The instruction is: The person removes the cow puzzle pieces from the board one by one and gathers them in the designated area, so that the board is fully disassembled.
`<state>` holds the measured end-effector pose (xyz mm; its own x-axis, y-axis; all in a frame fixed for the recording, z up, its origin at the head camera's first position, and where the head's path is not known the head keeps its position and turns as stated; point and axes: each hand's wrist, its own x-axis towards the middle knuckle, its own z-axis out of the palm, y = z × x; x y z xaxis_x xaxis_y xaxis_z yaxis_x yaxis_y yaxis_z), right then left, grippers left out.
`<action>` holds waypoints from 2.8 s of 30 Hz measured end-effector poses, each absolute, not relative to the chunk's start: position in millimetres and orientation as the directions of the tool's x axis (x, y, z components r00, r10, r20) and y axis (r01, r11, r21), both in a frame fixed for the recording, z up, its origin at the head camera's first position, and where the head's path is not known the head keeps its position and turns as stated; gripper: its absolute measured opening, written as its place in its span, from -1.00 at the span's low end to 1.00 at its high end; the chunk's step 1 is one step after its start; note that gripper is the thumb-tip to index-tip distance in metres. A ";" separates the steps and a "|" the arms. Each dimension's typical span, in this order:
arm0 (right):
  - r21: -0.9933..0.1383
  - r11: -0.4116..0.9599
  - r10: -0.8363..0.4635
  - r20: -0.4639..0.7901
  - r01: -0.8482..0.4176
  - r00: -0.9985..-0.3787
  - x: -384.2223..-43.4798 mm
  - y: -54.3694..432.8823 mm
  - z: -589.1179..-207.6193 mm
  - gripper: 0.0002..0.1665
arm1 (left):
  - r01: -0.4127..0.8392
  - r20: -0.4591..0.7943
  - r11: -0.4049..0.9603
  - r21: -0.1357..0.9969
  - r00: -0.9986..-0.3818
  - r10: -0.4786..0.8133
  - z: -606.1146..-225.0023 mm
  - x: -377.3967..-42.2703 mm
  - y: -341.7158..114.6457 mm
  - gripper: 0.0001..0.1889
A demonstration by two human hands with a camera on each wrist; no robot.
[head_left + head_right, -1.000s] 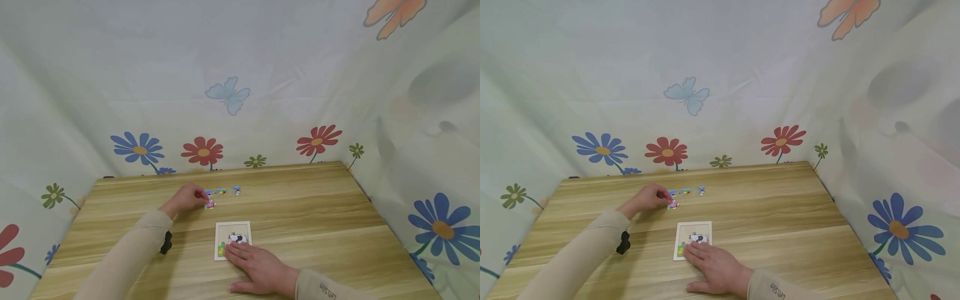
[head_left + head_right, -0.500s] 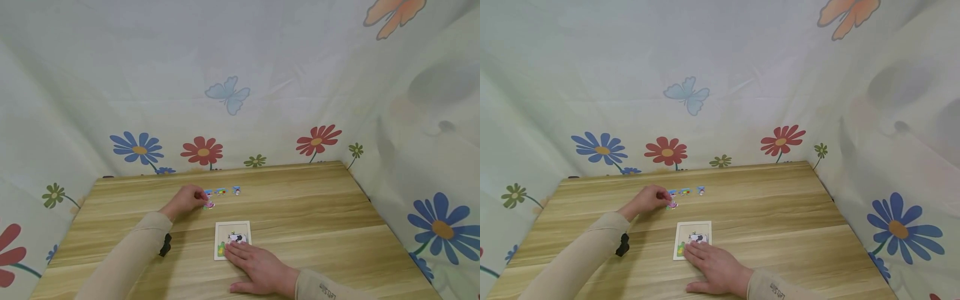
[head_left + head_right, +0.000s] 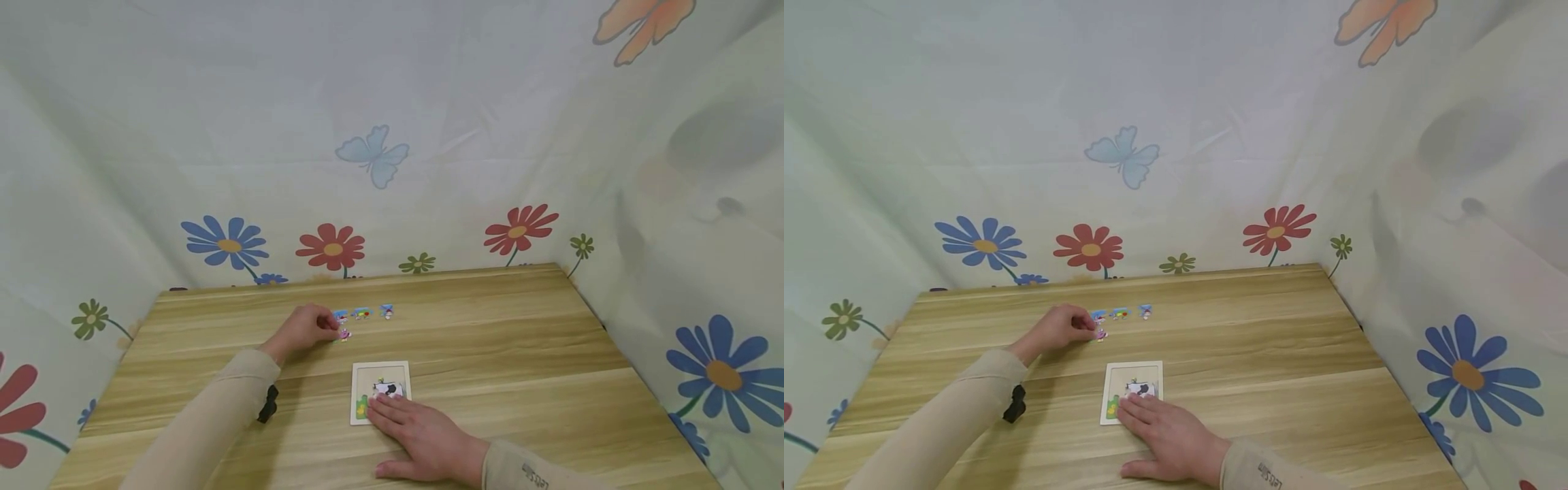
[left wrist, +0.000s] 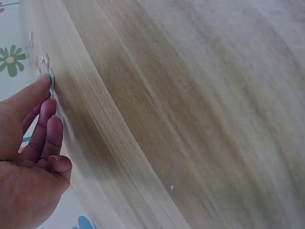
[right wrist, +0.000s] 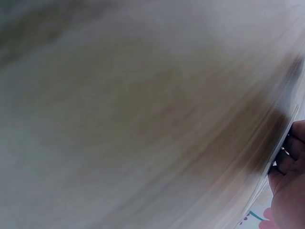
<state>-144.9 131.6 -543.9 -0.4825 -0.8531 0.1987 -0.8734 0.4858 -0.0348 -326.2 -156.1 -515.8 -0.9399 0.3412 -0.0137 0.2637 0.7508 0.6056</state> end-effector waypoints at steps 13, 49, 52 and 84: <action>-0.045 0.489 -0.854 0.180 -0.871 -0.489 -144.0 130.1 -544.5 -0.04 | 0.280 0.008 0.751 0.598 -0.939 0.344 -516.5 -325.1 -157.8 -0.86; -0.044 0.480 -0.850 0.223 -0.876 -0.477 -147.9 132.7 -551.2 -0.04 | 0.558 -0.003 0.568 0.605 -0.712 0.702 -511.7 -265.8 -100.0 -0.88; -0.050 0.482 -0.849 0.220 -0.875 -0.480 -147.6 132.5 -551.0 -0.04 | 0.561 -0.010 0.557 0.612 -0.699 0.715 -512.5 -264.7 -99.2 -0.89; -0.127 0.519 -0.820 0.204 -0.845 -0.535 -144.2 156.2 -543.7 -0.05 | 0.496 -0.082 0.584 0.643 -0.713 0.696 -515.9 -263.0 -91.9 -0.88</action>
<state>-144.2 156.2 -543.7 -0.5347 -0.8200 0.2042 -0.8450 0.5193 -0.1273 -263.0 -91.9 -515.9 -0.7131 0.6962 -0.0820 0.4961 0.5838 0.6426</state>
